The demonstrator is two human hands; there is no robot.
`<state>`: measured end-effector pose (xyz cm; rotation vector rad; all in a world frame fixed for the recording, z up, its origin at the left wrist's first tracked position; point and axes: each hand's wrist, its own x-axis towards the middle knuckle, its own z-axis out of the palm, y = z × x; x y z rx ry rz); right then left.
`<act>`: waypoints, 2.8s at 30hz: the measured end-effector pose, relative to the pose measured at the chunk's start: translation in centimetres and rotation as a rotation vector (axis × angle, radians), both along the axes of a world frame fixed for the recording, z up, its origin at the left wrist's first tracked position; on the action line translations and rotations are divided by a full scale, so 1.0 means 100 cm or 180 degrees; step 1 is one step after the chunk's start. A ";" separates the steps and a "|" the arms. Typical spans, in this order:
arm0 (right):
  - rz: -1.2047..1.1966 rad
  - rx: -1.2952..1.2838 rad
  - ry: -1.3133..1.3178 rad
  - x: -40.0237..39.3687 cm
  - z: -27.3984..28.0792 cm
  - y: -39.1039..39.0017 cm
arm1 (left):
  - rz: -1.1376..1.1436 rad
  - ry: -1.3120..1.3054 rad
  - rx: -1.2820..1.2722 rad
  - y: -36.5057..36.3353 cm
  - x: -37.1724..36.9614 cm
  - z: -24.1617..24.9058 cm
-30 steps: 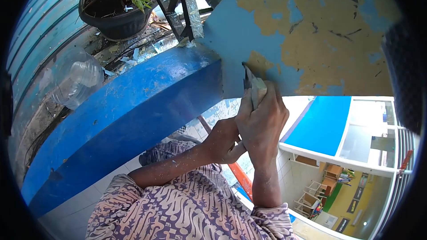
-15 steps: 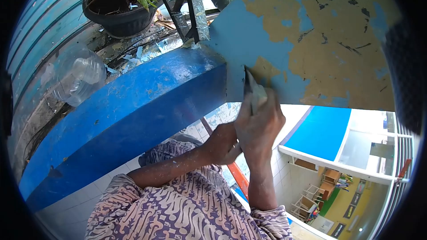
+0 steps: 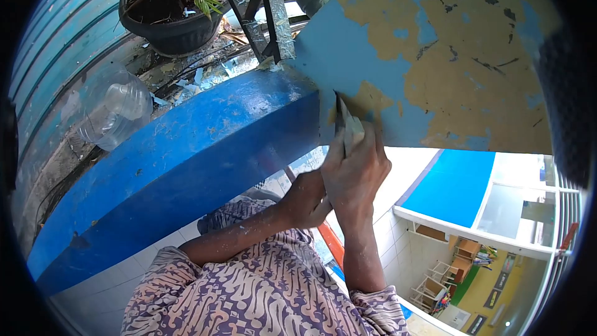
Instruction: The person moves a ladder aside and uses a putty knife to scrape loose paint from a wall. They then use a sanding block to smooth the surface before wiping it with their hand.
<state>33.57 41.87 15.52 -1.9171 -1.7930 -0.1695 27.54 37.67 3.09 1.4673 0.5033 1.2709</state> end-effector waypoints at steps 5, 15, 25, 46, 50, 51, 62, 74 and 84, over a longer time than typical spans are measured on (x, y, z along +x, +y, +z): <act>0.0080 0.0100 -0.0075 0.001 -0.009 0.004 | 0.0161 0.0026 0.0011 0.005 0.000 -0.004; 0.0158 0.0006 -0.0038 0.004 -0.013 0.005 | 0.0226 0.0076 -0.0088 0.000 0.002 -0.007; 0.0080 -0.0045 -0.0037 0.001 -0.020 0.001 | -0.0238 -0.0027 -0.0758 -0.006 -0.003 -0.006; 0.0231 0.0069 0.0068 0.016 -0.037 -0.006 | -0.0104 0.0411 -0.0689 -0.016 -0.013 -0.011; 0.0011 0.0027 0.1251 0.032 0.002 -0.044 | -0.0029 0.0529 -0.0218 -0.021 -0.023 0.014; -0.0003 0.0038 0.1273 0.037 0.008 -0.049 | -0.0043 0.0551 -0.0208 -0.020 -0.025 0.017; -0.0057 0.0179 0.0584 0.042 0.034 -0.066 | -0.0770 -0.0408 -0.0495 0.001 0.001 0.051; -0.0308 0.0825 0.0960 0.030 0.012 -0.070 | -0.0884 -0.0352 -0.0720 0.006 0.000 0.054; -0.0156 0.1730 0.1214 0.030 0.000 -0.060 | -0.0048 0.1010 0.0780 0.014 -0.022 0.066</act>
